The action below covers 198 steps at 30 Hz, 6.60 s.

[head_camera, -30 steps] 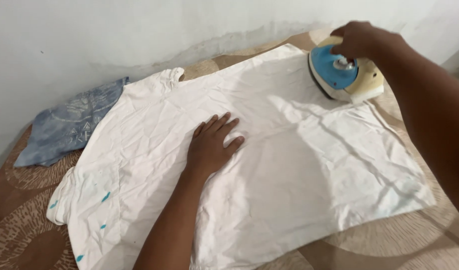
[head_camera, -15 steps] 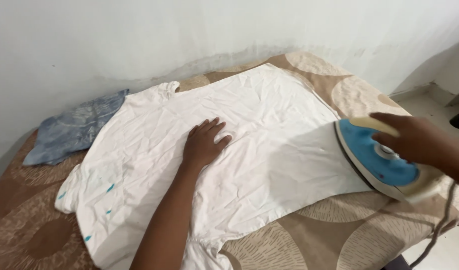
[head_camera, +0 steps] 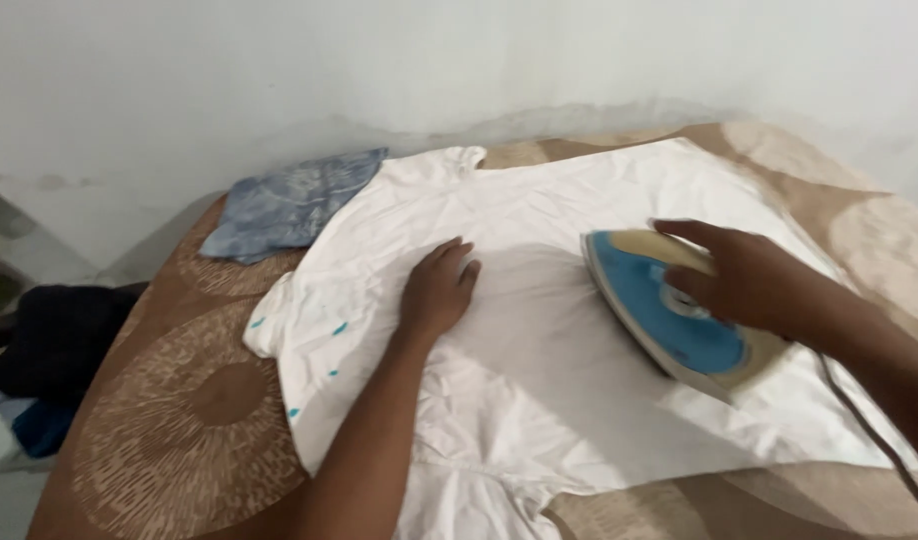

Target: Ironing a white collared shirt on a flat bed surface.

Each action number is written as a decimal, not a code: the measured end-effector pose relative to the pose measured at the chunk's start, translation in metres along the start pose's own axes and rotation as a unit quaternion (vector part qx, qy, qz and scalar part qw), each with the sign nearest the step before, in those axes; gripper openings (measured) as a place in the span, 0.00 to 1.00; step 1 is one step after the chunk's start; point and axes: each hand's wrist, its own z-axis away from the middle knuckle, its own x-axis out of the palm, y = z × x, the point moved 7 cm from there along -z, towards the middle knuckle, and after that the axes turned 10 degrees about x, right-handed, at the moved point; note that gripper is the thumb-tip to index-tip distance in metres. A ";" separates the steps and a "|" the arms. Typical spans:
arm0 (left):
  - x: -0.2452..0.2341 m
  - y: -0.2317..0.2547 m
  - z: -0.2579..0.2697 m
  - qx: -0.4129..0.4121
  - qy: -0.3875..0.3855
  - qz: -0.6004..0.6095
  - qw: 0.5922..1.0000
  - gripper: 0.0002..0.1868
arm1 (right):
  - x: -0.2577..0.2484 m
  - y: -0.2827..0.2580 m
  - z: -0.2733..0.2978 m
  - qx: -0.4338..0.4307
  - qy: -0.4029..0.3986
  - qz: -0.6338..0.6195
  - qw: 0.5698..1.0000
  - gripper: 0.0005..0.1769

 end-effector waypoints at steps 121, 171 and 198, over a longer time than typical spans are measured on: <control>0.018 0.054 -0.016 0.059 -0.220 -0.050 0.973 0.39 | -0.014 -0.109 -0.294 -0.091 0.125 -0.018 0.988 0.31; 0.104 0.133 -0.046 0.108 -0.206 -0.023 0.972 0.40 | -0.040 0.056 -0.152 0.017 0.030 0.036 0.999 0.37; 0.091 0.137 -0.050 0.081 -0.194 -0.008 0.978 0.36 | -0.055 0.001 -0.331 -0.087 0.191 -0.033 0.977 0.30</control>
